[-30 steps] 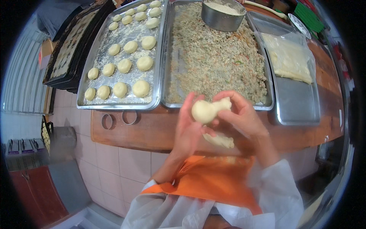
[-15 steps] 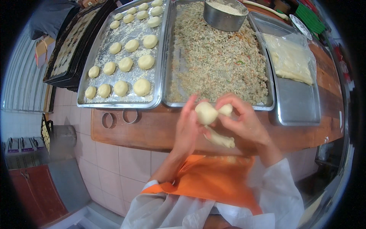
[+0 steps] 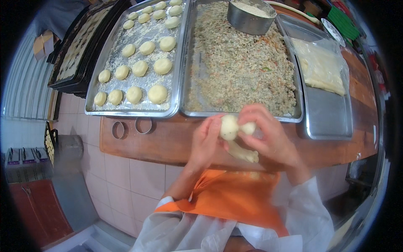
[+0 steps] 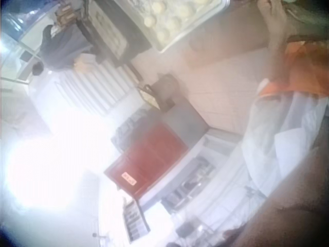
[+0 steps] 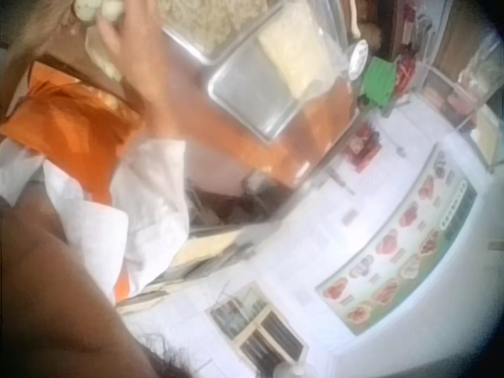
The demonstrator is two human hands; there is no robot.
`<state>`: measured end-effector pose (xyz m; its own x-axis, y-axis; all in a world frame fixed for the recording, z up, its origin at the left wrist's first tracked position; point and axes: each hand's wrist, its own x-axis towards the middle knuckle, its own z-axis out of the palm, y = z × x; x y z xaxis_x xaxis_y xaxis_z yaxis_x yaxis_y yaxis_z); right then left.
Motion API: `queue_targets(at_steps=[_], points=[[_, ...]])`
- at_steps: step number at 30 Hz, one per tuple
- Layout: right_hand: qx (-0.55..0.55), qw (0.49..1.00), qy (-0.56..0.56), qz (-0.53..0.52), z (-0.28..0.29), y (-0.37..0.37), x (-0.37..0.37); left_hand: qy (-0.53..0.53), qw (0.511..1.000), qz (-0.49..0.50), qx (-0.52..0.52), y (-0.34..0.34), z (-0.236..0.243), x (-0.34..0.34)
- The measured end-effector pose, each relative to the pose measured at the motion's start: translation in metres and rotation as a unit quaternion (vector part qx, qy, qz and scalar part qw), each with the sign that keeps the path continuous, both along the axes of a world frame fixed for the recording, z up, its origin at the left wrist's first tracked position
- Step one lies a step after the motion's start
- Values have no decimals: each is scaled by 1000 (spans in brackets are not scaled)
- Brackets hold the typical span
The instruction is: The person forms dough buns by hand, filling them with a mixture from a tray and placing them onto a baking sheet. The person also rolls a long piece of dough and portions it before filling.
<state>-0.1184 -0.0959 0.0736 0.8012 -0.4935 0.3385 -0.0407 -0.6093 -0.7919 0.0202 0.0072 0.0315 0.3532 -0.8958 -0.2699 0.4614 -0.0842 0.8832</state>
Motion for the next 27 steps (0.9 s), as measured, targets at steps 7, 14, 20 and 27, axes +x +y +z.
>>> queue_targets(at_steps=[7,14,20,27], points=[[-76,997,-27,-2,-2,7,4,-6,999,-25,21,0,-3,4],[-95,992,-85,-6,-8,14,5,-104,993,-7,-53,-1,-21,-2],[145,953,-247,-96,3,24,1,-491,867,81,-23,17,-30,27],[272,948,-77,-146,-49,21,-19,-773,634,4,-17,85,-97,89]])
